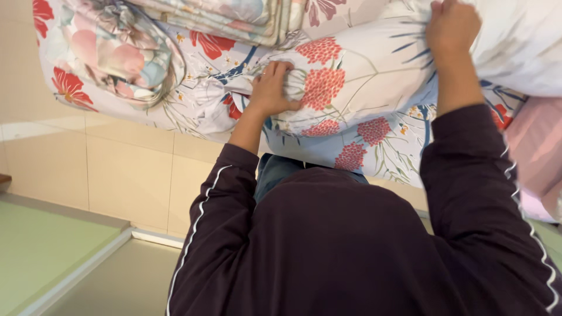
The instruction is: The person inserts a white pillow into a floral-patterned pillowcase on a bed, aligns the corners, and secures the pillowcase by tying its drawstring. The person handles the pillow and pillowcase by hand throughout the task.
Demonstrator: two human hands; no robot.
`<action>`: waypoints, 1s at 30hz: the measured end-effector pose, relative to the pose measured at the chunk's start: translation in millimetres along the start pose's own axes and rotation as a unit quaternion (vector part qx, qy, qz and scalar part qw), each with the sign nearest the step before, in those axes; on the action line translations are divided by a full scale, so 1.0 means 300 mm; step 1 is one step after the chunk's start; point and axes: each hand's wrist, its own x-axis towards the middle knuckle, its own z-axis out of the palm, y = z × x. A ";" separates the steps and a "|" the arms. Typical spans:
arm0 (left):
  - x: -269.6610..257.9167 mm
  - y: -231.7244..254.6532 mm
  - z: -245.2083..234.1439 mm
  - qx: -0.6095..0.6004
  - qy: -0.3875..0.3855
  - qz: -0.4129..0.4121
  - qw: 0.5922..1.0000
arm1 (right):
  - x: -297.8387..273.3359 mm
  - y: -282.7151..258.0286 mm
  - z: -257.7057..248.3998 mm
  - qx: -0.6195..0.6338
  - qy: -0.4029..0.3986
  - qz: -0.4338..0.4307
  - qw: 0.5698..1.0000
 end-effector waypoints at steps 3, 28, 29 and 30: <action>-0.004 -0.025 0.023 -0.016 -0.016 -0.045 0.999 | -0.155 -0.077 -0.086 0.064 -0.038 0.027 0.997; -0.375 -0.266 -0.112 0.106 0.271 -0.029 0.956 | -0.417 -0.667 -0.211 0.361 -0.079 0.049 0.928; -0.390 -0.294 -0.097 0.074 0.308 -0.010 0.948 | -0.471 -0.689 -0.237 0.337 -0.133 0.050 0.931; -0.378 -0.318 -0.091 0.041 0.347 0.012 0.937 | -0.489 -0.701 -0.257 0.362 -0.115 0.038 0.924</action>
